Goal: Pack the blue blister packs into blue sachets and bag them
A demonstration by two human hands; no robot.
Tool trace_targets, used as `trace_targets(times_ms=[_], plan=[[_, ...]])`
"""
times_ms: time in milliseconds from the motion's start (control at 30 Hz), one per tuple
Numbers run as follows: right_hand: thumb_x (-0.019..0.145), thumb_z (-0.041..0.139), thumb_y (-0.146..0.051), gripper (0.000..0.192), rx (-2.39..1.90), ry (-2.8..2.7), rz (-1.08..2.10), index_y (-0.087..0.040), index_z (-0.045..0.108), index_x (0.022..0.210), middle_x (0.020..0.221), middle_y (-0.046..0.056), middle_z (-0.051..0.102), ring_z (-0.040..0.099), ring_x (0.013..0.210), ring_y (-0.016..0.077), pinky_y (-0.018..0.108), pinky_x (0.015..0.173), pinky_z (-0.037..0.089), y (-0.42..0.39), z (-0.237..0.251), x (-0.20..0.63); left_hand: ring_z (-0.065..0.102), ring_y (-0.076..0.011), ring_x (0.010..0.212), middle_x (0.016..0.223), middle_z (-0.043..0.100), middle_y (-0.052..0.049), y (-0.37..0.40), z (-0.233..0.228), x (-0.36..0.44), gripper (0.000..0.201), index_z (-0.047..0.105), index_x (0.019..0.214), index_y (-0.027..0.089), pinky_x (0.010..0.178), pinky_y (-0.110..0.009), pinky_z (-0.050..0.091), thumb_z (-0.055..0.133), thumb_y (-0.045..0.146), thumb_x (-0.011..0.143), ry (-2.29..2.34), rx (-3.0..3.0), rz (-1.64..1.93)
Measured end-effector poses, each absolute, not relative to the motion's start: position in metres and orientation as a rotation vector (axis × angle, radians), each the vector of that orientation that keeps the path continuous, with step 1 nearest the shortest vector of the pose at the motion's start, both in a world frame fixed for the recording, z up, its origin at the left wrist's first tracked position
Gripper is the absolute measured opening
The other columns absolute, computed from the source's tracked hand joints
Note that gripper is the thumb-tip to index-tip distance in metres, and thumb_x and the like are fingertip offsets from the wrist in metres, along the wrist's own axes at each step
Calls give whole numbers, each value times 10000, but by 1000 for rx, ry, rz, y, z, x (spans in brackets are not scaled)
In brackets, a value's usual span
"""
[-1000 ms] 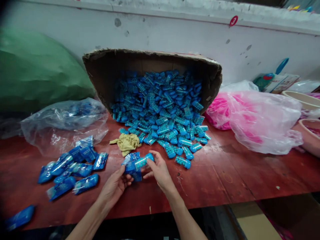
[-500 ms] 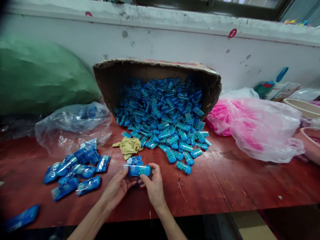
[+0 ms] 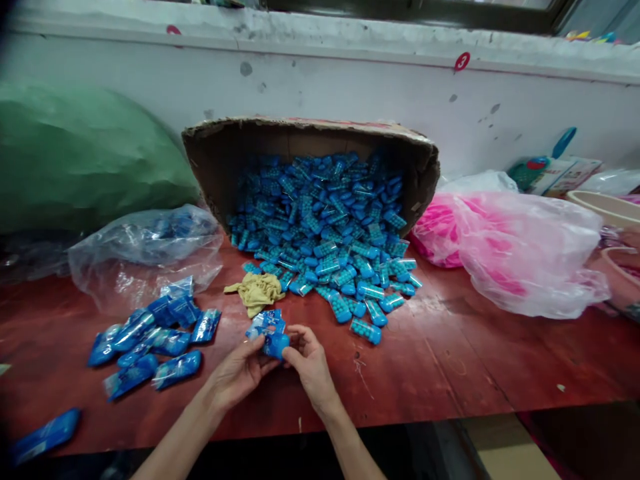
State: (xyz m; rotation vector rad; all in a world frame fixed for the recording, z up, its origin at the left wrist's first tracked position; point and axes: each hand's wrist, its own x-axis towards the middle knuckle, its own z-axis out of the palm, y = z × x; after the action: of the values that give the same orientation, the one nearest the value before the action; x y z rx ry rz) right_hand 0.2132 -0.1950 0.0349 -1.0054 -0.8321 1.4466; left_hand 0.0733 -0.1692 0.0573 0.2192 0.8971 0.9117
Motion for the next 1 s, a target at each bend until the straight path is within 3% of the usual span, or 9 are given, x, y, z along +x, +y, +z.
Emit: trace_targets(times_ms=[100, 233, 500, 767, 1000], plan=[[652, 654, -172, 506, -961, -996, 1440, -280, 525, 1129, 941, -9, 580, 554, 847, 144, 287, 786, 457, -196, 40, 218, 656, -186, 778, 862, 698, -83, -170, 57, 73, 179, 602, 925, 125, 709, -315, 514, 561, 119, 751, 792, 226, 852], [636, 663, -154, 624, -978, -1163, 1487, -312, 481, 1212, 1113, 1, 543, 531, 942, 172, 321, 854, 431, -200, 43, 221, 654, -195, 790, 844, 697, -91, -168, 60, 72, 176, 622, 913, 114, 685, -289, 508, 574, 132, 744, 738, 309, 756], [696, 602, -140, 501, -975, -1198, 1476, -282, 532, 1172, 1147, 2, 563, 509, 1053, 198, 347, 936, 380, -201, 42, 225, 652, -175, 746, 785, 695, -56, -179, 57, 79, 120, 625, 841, 136, 716, -306, 511, 617, 152, 723, 766, 316, 809], [742, 593, -196, 430, -1074, -1289, 1313, -281, 548, 1162, 1146, 9, 589, 510, 1078, 207, 365, 967, 360, -205, 47, 226, 645, -144, 616, 733, 693, -25, -192, 56, 97, 118, 592, 840, 156, 605, -275, 523, 605, 219, 742, 938, 216, 932], [731, 598, -190, 347, -1073, -1111, 1373, -239, 598, 1075, 1034, 11, 638, 565, 965, 190, 326, 871, 431, -201, 34, 222, 662, -159, 694, 793, 698, -35, -190, 66, 91, 118, 577, 853, 152, 675, -303, 527, 603, 168, 738, 881, 270, 883]])
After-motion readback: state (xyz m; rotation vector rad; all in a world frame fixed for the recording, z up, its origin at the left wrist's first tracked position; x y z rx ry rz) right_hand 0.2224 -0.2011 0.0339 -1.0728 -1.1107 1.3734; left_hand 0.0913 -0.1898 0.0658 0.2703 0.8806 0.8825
